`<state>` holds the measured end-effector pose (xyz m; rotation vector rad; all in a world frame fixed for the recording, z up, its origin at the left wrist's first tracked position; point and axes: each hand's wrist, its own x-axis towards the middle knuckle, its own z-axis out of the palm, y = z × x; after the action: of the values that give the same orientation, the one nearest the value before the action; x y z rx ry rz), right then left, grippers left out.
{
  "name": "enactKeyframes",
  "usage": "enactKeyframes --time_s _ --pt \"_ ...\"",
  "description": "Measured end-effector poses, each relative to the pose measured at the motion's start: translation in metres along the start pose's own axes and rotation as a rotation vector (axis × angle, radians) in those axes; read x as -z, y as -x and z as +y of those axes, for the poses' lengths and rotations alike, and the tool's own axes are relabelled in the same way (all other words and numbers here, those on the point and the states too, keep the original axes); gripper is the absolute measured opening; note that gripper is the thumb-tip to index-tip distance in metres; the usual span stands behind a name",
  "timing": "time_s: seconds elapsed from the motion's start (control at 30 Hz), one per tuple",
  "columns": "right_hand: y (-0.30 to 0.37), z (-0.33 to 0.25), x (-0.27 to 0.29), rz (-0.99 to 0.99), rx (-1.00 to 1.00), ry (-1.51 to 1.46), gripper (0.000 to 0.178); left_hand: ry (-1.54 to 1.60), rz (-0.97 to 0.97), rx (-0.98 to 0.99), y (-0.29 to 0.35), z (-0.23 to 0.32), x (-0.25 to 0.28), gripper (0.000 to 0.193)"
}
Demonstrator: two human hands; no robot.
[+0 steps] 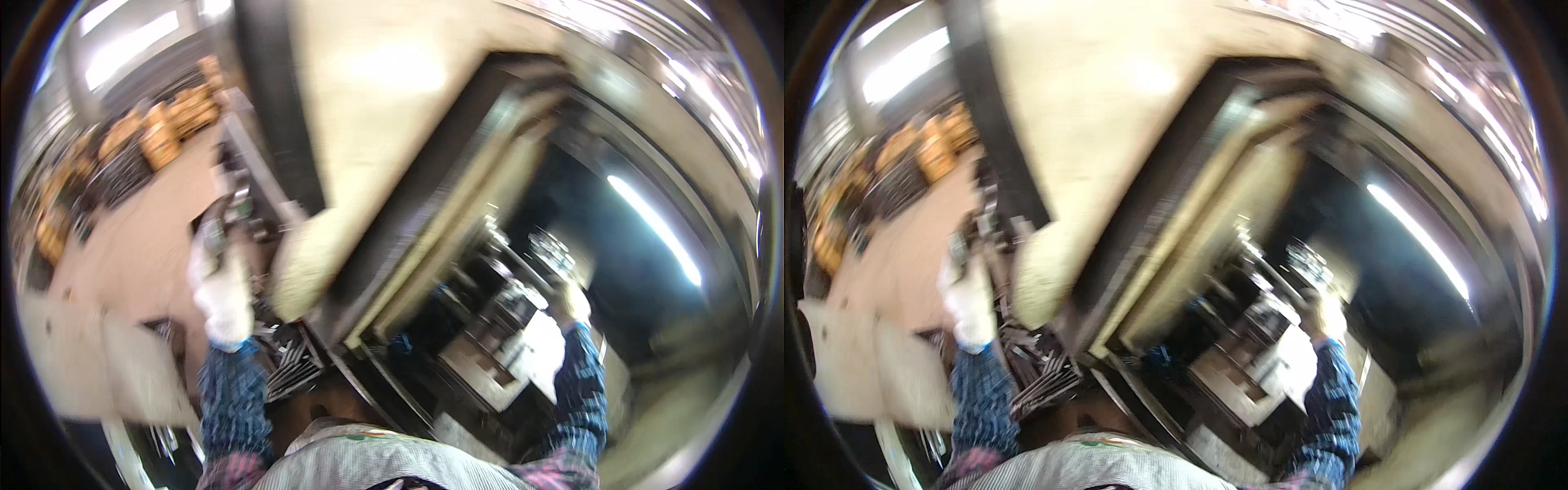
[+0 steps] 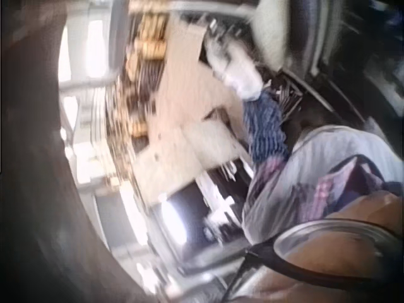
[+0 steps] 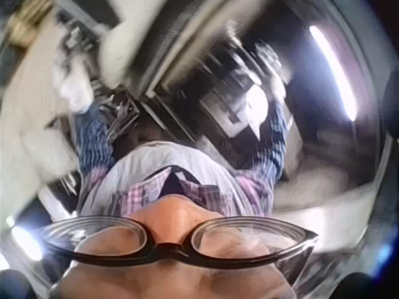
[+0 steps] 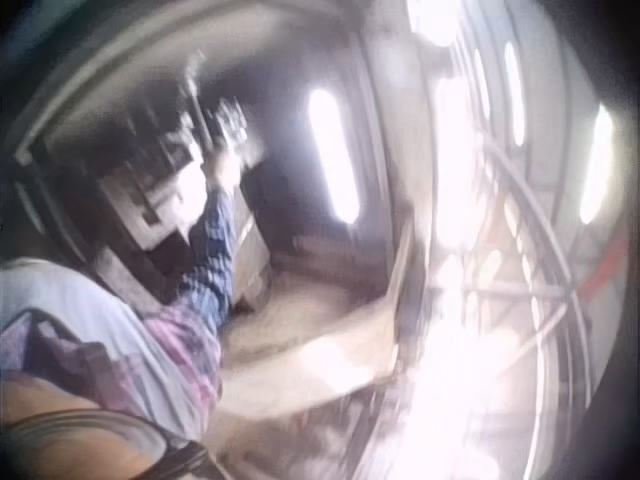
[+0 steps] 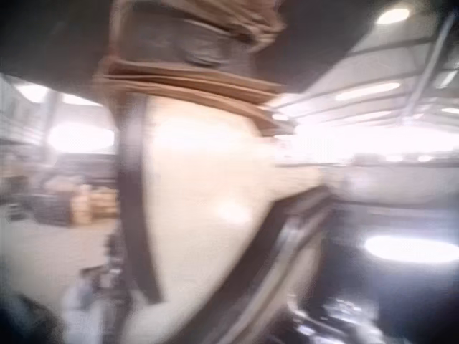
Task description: The person operates a metal turning machine, repeatedly loading metal rods into the chuck, adjusting the tool post, and removing finished parts. The person also uses a cloth to wipe the machine interior and handles a small orange ring-like object during the process.
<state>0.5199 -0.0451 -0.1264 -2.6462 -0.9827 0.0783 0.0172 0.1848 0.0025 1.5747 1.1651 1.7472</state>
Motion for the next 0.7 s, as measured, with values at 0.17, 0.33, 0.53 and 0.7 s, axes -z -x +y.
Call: enactKeyframes --time_s 0.17,0.33,0.53,0.7 --pt "0.010 -0.017 0.021 -0.150 -0.055 -0.143 0.038 0.315 -0.013 0.021 0.000 0.011 -0.030 0.042" --pt "-0.044 0.045 -0.044 -0.213 -0.052 -0.518 0.035 0.261 -0.028 0.021 -0.002 0.003 -0.024 0.043" --pt "-0.060 0.005 -0.058 -0.150 0.228 -0.408 0.036 0.063 -0.044 -0.138 -0.007 -0.008 -0.023 0.046" --pt "-0.051 -0.001 -0.025 -0.215 0.304 0.343 0.031 0.065 -0.032 -0.095 -0.006 -0.004 -0.020 0.045"
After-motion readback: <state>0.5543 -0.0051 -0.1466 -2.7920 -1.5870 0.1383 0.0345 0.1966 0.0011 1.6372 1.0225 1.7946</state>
